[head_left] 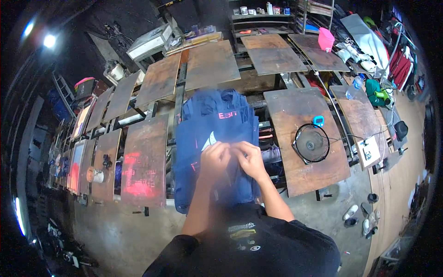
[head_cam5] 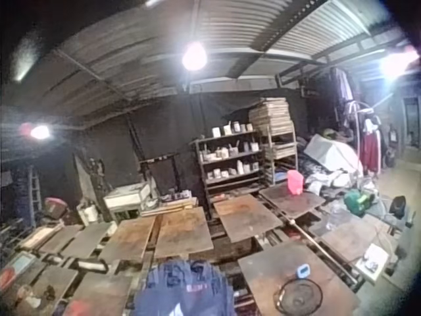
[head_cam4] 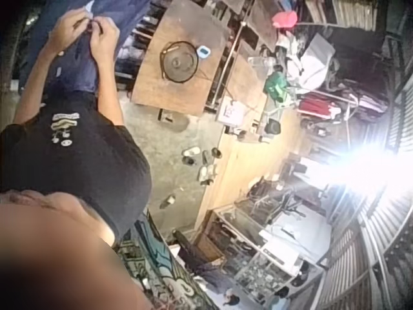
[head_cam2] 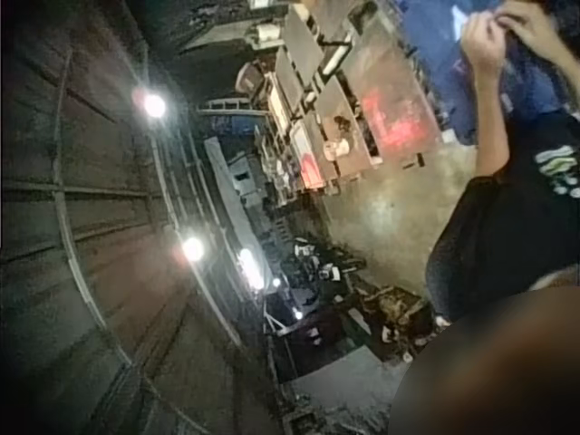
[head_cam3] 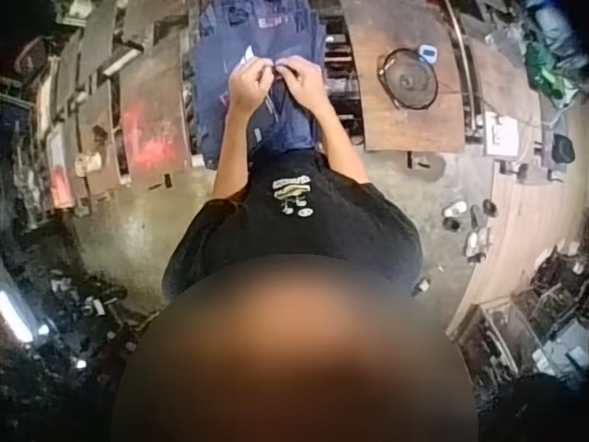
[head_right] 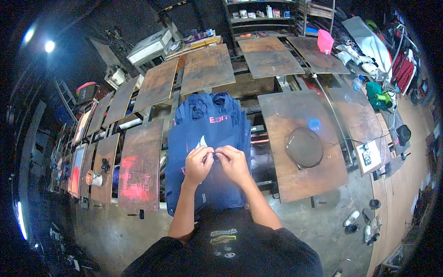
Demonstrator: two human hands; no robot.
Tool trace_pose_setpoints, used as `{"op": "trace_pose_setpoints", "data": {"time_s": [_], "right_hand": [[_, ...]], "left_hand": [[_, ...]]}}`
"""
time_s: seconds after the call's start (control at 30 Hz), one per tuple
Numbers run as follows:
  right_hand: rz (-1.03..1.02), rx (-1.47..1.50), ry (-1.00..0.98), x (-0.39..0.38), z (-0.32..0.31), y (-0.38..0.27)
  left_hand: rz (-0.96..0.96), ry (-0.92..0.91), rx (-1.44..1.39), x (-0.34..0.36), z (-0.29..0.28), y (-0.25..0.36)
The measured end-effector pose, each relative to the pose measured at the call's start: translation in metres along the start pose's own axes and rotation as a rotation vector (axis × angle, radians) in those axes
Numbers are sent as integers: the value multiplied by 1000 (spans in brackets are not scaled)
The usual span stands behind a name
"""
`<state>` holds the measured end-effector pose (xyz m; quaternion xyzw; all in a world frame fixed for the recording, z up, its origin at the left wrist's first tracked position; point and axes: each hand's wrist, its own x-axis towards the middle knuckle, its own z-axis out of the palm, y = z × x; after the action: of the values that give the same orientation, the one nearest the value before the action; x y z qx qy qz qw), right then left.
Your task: Preparing t-shirts on a press and handling screen frames for printing.
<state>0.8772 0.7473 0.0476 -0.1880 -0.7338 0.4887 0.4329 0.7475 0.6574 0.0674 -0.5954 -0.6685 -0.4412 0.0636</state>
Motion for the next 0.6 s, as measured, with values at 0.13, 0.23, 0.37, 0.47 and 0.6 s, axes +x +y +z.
{"op": "trace_pose_setpoints", "data": {"time_s": [0.13,0.23,0.37,0.47,0.6], "right_hand": [[-53,12,-10,-3,0,5],[-55,26,-33,-4,-1,4],[-18,47,-76,-6,-2,4],[-7,78,-91,-8,-3,3],[42,121,-143,-10,-5,2]], "left_hand": [[-25,-29,-44,0,-2,3],[-69,-51,-107,-1,-3,4],[-227,-107,-247,-6,-4,3],[-243,-141,-289,-9,-3,-2],[-260,-178,-368,-12,-4,-7]]}}
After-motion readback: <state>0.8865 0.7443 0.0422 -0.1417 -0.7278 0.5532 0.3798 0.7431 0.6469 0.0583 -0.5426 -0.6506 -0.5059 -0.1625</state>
